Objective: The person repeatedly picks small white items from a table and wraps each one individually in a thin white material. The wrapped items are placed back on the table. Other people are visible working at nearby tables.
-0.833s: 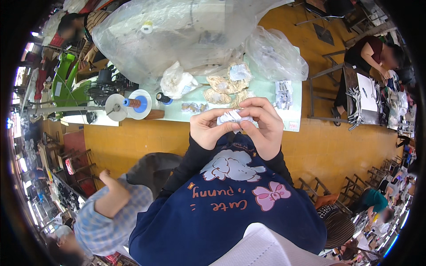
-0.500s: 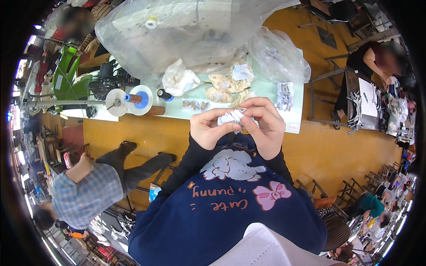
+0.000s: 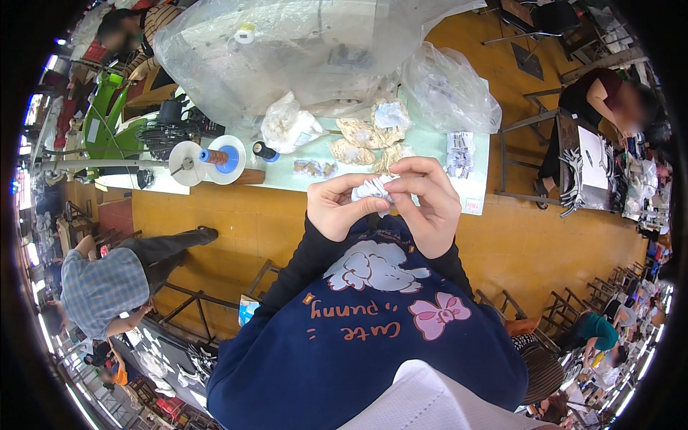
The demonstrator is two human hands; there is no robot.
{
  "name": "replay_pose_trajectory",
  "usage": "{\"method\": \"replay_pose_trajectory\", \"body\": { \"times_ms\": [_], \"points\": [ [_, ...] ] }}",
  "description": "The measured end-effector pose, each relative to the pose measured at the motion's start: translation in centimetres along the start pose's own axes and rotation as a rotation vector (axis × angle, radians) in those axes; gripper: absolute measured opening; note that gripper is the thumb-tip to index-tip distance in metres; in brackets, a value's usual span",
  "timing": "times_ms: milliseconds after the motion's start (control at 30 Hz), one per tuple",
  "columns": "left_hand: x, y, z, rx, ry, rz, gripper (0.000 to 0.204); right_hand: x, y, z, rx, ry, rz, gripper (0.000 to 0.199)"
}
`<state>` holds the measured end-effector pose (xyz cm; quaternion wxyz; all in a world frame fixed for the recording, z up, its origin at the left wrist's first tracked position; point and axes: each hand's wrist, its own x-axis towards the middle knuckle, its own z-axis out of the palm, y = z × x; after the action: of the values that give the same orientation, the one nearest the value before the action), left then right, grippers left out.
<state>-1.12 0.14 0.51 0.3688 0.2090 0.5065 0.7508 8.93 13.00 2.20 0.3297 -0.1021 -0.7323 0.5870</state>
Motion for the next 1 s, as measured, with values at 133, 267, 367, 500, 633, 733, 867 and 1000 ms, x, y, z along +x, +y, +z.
{"method": "replay_pose_trajectory", "body": {
  "times_ms": [133,267,367,500,633,733,867,1000],
  "points": [
    [-0.13,0.12,0.07,-0.034,-0.004,0.001,0.033,0.01,-0.04,0.03,-0.009,0.009,0.003,0.011],
    [-0.29,0.36,0.08,0.030,0.007,-0.008,0.033,0.09,-0.13,-0.05,-0.021,-0.006,-0.015,0.007],
    [-0.39,0.50,0.09,0.086,0.014,0.002,0.033,0.14,-0.20,-0.16,-0.017,-0.028,-0.031,0.008],
    [-0.59,0.69,0.08,0.156,0.020,-0.001,0.033,0.06,-0.30,-0.07,-0.031,-0.037,-0.027,0.014],
    [-0.70,0.76,0.06,0.131,0.019,-0.006,0.033,-0.11,-0.36,0.07,-0.001,-0.020,-0.003,0.017],
    [-0.78,0.76,0.02,0.127,0.012,0.009,0.033,-0.25,-0.38,0.12,0.008,-0.018,0.004,0.015],
    [-0.87,0.71,-0.05,0.130,-0.015,0.022,0.035,-0.45,-0.40,0.11,0.026,-0.016,0.020,0.014],
    [-0.99,0.65,-0.11,0.119,-0.022,0.019,0.036,-0.61,-0.40,0.11,0.042,-0.020,0.031,0.012]
  ]
}}
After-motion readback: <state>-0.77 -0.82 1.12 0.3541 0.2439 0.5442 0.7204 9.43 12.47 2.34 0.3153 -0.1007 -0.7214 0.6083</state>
